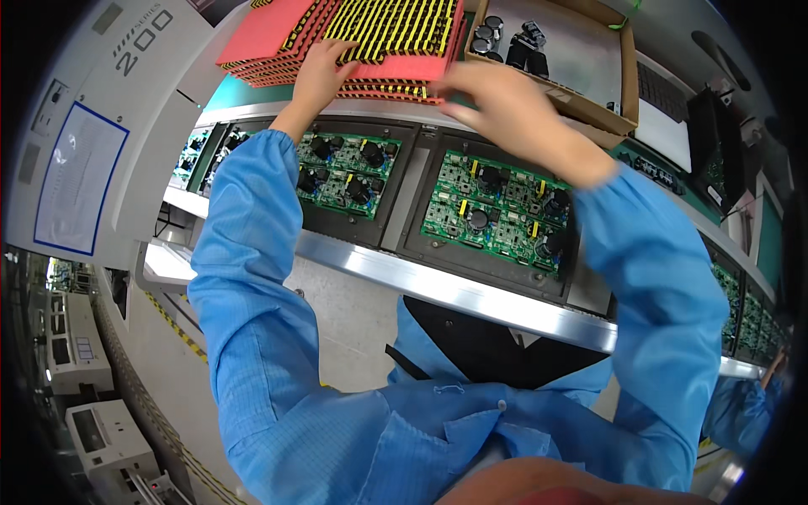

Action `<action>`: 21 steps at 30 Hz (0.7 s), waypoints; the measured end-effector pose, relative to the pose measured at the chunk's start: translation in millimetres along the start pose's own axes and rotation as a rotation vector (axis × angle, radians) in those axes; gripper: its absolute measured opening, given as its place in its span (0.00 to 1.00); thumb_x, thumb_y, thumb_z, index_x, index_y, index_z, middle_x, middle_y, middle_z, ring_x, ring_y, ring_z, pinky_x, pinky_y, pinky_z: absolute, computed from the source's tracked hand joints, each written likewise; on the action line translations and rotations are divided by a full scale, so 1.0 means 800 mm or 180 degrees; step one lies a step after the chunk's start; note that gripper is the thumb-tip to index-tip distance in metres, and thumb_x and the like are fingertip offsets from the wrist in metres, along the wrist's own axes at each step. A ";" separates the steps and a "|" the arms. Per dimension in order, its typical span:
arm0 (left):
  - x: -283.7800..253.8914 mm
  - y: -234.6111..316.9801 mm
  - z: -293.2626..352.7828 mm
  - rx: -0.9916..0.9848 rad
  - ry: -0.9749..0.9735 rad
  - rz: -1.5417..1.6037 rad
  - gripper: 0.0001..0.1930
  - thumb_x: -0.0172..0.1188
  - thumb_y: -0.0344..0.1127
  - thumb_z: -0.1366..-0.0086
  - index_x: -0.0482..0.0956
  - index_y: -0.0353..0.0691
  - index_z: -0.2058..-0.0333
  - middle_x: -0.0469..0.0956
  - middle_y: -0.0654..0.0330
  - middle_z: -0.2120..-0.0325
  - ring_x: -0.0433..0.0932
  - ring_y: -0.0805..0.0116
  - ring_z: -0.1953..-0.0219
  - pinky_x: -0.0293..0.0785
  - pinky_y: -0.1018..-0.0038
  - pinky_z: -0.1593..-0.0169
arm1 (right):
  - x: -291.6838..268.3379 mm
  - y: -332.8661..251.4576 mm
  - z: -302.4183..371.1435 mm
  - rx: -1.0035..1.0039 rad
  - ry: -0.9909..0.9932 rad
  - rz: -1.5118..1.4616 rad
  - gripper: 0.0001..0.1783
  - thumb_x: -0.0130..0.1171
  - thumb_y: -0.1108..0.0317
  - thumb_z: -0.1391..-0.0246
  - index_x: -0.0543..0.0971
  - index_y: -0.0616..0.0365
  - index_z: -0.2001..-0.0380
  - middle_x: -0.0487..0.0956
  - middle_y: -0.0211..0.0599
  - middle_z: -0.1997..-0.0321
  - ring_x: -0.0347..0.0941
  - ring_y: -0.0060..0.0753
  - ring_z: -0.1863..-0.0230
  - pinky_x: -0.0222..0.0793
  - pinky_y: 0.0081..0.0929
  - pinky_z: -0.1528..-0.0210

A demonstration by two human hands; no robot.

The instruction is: Manually inserting electronic components into circuit boards at a workstation.

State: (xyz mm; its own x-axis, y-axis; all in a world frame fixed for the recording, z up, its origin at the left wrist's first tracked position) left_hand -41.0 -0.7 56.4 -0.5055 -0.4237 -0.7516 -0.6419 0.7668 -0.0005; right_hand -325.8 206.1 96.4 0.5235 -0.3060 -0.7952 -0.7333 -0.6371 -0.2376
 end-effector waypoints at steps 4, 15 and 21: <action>0.018 0.004 0.009 0.0037 0.0323 -0.0085 0.18 0.70 0.34 0.39 0.84 0.45 0.49 0.81 0.55 0.58 0.78 0.51 0.54 0.76 0.59 0.49 | 0.110 0.012 -0.125 0.0323 0.0207 0.0208 0.13 0.65 0.65 0.42 0.84 0.59 0.56 0.80 0.45 0.52 0.81 0.53 0.52 0.78 0.46 0.49; 0.011 -0.002 0.002 -0.0049 0.0192 0.0142 0.18 0.73 0.34 0.43 0.84 0.40 0.53 0.82 0.55 0.55 0.80 0.52 0.51 0.77 0.63 0.49 | 0.183 0.038 -0.171 0.0336 0.0417 0.0909 0.11 0.66 0.79 0.52 0.84 0.62 0.63 0.78 0.51 0.53 0.83 0.54 0.53 0.83 0.44 0.56; 0.012 0.000 0.002 0.0030 0.0001 0.0537 0.17 0.72 0.28 0.44 0.83 0.38 0.55 0.81 0.56 0.62 0.79 0.57 0.58 0.76 0.66 0.53 | 0.120 0.048 -0.126 -0.0275 0.1133 -0.0314 0.12 0.63 0.77 0.46 0.77 0.62 0.58 0.76 0.49 0.54 0.76 0.57 0.49 0.74 0.48 0.48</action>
State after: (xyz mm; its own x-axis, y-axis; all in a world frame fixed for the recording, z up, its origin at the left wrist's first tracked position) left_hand -44.8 -3.5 48.2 -0.6060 -0.2888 -0.7412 -0.5425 0.8315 0.1196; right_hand -259.8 81.2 67.4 0.7189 -0.4574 -0.5235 -0.6406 -0.7284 -0.2433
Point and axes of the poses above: each hand's wrist, its own z-axis away from the middle knuckle, its own x-axis out of the palm, y = z × x, the point moved 1 cm from there along -z, towards the middle knuckle
